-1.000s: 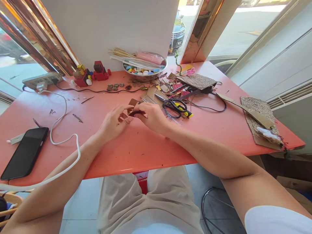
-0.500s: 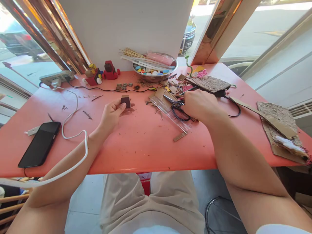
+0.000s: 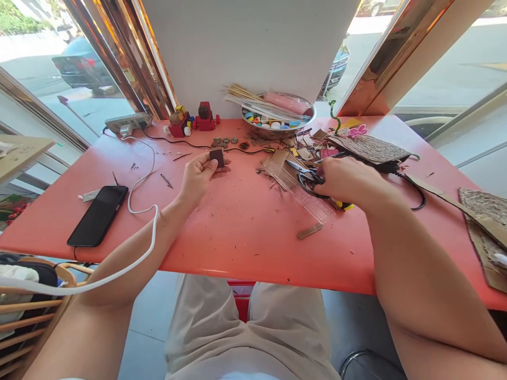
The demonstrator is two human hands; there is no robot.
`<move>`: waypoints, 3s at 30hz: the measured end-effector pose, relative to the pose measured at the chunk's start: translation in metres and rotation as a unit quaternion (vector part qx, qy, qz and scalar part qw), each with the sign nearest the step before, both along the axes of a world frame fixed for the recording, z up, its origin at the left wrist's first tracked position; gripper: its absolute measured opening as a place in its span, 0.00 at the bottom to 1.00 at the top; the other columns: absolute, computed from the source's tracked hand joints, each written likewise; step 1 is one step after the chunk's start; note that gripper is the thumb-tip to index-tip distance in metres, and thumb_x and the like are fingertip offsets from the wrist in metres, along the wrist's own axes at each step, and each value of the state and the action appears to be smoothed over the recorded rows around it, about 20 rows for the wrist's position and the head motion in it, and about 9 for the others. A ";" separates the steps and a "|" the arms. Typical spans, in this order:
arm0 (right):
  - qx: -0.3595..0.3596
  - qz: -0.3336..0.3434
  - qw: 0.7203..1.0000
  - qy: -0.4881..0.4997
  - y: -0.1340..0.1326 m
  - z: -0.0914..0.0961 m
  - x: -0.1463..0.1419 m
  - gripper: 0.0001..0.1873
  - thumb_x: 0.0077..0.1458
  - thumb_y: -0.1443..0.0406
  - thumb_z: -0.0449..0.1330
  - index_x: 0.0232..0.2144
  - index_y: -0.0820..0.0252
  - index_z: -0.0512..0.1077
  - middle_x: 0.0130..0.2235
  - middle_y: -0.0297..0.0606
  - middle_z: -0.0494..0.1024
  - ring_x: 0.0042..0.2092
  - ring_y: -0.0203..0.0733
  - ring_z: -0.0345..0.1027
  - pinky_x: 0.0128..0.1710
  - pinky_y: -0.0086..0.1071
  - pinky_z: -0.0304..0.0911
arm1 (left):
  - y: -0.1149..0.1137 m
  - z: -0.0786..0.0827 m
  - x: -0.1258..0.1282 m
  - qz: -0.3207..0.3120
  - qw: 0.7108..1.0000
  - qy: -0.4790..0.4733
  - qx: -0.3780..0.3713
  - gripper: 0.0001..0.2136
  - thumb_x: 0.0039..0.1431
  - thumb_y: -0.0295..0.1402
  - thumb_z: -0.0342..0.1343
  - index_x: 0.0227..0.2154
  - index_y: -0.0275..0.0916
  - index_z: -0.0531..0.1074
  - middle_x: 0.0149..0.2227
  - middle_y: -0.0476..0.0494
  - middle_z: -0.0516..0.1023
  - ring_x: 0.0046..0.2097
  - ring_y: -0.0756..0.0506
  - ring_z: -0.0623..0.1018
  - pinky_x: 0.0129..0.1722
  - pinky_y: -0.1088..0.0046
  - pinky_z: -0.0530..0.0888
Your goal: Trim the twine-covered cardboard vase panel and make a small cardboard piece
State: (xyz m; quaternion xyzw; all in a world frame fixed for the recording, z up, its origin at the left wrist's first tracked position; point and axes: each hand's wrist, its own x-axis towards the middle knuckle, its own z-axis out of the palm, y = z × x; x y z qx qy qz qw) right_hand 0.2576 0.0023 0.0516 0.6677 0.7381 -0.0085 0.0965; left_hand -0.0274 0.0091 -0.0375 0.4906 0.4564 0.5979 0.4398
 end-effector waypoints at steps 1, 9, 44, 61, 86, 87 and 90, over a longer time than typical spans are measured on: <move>-0.014 -0.025 1.000 -0.007 -0.003 0.009 -0.003 0.12 0.57 0.69 0.62 0.43 0.67 0.79 0.44 0.55 0.83 0.46 0.53 0.77 0.36 0.35 0.62 | 0.000 0.000 0.000 0.003 1.000 -0.002 0.000 0.09 0.60 0.36 0.68 0.40 0.38 0.79 0.40 0.40 0.88 0.41 0.43 0.89 0.47 0.65 0.85; 0.076 -0.092 0.941 0.317 -0.005 0.018 -0.001 0.07 0.57 0.70 0.64 0.40 0.62 0.77 0.28 0.36 0.76 0.28 0.38 0.65 0.35 0.36 0.62 | 0.001 -0.002 -0.002 0.001 1.000 -0.002 0.013 0.07 0.63 0.35 0.64 0.41 0.39 0.78 0.43 0.39 0.88 0.46 0.42 0.88 0.51 0.62 0.84; 0.042 0.204 0.847 0.488 -0.029 -0.045 -0.048 0.21 0.59 0.62 0.64 0.53 0.62 0.82 0.24 0.32 0.74 0.26 0.36 0.61 0.29 0.30 0.58 | -0.008 0.003 0.006 0.014 0.991 0.092 0.094 0.22 0.60 0.54 0.63 0.46 0.42 0.79 0.46 0.38 0.88 0.52 0.38 0.86 0.51 0.58 0.85; 0.083 0.222 0.863 0.447 -0.032 -0.048 -0.049 0.20 0.61 0.63 0.62 0.53 0.57 0.82 0.26 0.36 0.78 0.30 0.42 0.71 0.34 0.32 0.64 | -0.009 0.003 0.007 0.009 0.995 0.067 0.075 0.17 0.61 0.47 0.64 0.45 0.42 0.80 0.47 0.38 0.87 0.54 0.37 0.85 0.53 0.54 0.84; -0.161 0.091 0.714 0.675 -0.030 -0.044 -0.057 0.30 0.51 0.51 0.67 0.49 0.68 0.83 0.22 0.28 0.67 0.22 0.31 0.54 0.23 0.30 0.53 | -0.005 0.000 0.004 0.026 0.984 0.094 0.148 0.25 0.57 0.60 0.64 0.40 0.42 0.83 0.44 0.39 0.88 0.45 0.40 0.88 0.48 0.62 0.86; -0.165 0.081 0.702 0.688 -0.030 -0.046 -0.058 0.31 0.50 0.50 0.67 0.49 0.68 0.83 0.22 0.29 0.67 0.22 0.31 0.53 0.22 0.30 0.52 | -0.006 0.000 0.005 0.031 0.983 0.096 0.152 0.25 0.58 0.60 0.63 0.40 0.42 0.83 0.44 0.39 0.88 0.45 0.40 0.88 0.47 0.62 0.86; -0.155 0.081 0.715 0.677 -0.033 -0.048 -0.061 0.29 0.53 0.52 0.66 0.49 0.67 0.83 0.22 0.29 0.67 0.22 0.31 0.53 0.22 0.30 0.52 | -0.008 0.000 0.006 0.043 0.980 0.107 0.162 0.25 0.59 0.60 0.62 0.40 0.42 0.83 0.43 0.40 0.88 0.43 0.41 0.88 0.46 0.63 0.87</move>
